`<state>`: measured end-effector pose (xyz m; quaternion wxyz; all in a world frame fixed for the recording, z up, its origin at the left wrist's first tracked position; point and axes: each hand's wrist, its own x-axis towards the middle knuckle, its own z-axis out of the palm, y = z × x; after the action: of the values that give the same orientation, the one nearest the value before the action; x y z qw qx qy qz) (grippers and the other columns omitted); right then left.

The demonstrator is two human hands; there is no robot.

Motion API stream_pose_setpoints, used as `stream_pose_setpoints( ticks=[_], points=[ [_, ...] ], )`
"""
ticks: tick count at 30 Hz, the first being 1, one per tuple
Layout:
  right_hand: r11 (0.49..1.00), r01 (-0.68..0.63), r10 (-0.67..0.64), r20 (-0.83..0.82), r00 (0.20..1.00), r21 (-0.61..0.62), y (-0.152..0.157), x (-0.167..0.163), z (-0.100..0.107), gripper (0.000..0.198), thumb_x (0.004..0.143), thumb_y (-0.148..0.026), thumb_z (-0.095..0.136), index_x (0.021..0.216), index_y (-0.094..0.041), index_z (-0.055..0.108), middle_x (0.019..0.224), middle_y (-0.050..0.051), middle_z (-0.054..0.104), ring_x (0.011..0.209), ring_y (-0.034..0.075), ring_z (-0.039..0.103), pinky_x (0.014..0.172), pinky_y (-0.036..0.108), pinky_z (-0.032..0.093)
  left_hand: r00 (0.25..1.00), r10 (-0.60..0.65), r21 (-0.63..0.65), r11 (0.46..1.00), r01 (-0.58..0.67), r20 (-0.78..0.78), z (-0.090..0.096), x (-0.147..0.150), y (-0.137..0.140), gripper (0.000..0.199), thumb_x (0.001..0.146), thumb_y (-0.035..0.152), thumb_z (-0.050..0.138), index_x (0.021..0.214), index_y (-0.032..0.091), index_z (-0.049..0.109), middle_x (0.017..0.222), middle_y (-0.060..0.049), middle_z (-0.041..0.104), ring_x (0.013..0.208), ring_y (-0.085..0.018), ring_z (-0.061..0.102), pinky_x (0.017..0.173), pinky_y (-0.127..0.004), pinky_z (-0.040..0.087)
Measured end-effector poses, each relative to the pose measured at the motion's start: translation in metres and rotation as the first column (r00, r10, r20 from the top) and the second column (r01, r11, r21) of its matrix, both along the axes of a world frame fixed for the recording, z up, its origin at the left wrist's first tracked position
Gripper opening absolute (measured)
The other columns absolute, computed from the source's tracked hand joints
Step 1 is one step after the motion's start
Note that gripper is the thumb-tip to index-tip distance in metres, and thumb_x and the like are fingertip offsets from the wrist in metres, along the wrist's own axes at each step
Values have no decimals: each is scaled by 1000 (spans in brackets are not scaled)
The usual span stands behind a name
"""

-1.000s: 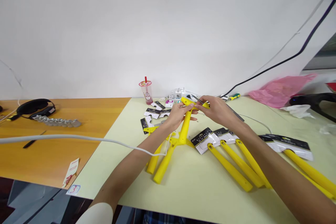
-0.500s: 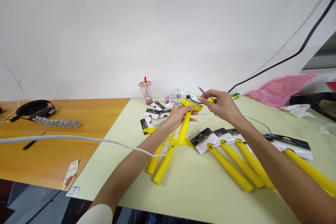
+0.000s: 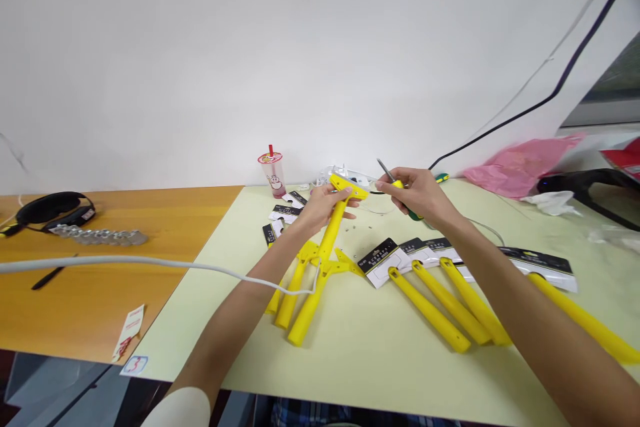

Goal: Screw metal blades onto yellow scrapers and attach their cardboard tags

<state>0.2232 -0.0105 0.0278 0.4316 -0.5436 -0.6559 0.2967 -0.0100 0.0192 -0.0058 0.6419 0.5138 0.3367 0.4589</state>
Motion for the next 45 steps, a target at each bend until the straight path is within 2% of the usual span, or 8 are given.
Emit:
stream_pose_setpoints(
  ticks=[3,6,10,13,15,22,29,45],
  points=[
    [993,-86,94,94,991,-87,6,1,-9,45,86,-63,84,94,-20,74,53,-4,56,43,10,45,46,24,33,989,124,19,992,-126,78,9,-15,10,15,99,23,76,104,9,75,114,-20,82,89,-20,78,68,-29,68],
    [965,-156,205,240,949,-209,9,-5,-19,33,88,-52,80,93,-20,73,56,-5,57,43,10,44,47,26,35,957,246,27,967,-253,154,19,-31,17,20,96,26,81,104,9,74,113,-18,83,89,-17,77,73,-26,66],
    [907,-320,411,407,816,-273,10,-23,-41,16,85,-36,75,85,-21,73,79,1,72,62,15,58,60,29,43,932,305,44,947,-319,194,30,-46,19,22,95,26,83,108,11,75,115,-16,83,94,-16,78,79,-24,66],
    [872,-402,488,523,699,-278,10,-37,-60,7,81,-28,76,82,-21,74,88,3,77,79,20,65,72,30,44,933,301,50,947,-316,198,34,-47,17,20,96,26,82,107,11,75,115,-16,83,95,-17,78,80,-25,66],
    [868,-399,495,560,664,-294,11,-43,-70,5,79,-25,76,81,-21,74,86,4,77,81,21,66,72,31,43,943,277,50,956,-291,186,34,-45,16,21,95,27,84,105,11,75,115,-16,83,97,-18,78,81,-26,67],
    [835,-409,549,518,656,-368,15,-48,-85,5,76,-19,74,81,-21,76,85,4,78,81,22,69,72,29,47,966,201,69,974,-215,161,27,-39,17,27,92,31,88,105,11,76,116,-18,83,95,-20,79,78,-28,67],
    [816,-420,577,518,632,-396,14,-47,-84,4,78,-22,75,81,-21,73,87,5,78,83,22,69,72,29,47,972,185,61,979,-196,146,25,-37,16,21,96,30,84,104,12,76,114,-17,83,98,-21,79,79,-28,67],
    [849,-376,529,615,585,-372,16,-38,-82,5,85,-18,75,84,-22,70,93,8,76,90,24,69,73,29,43,983,143,59,987,-151,113,25,-31,11,21,96,30,83,104,12,78,119,-18,82,86,-17,76,69,-26,65]
  ],
)
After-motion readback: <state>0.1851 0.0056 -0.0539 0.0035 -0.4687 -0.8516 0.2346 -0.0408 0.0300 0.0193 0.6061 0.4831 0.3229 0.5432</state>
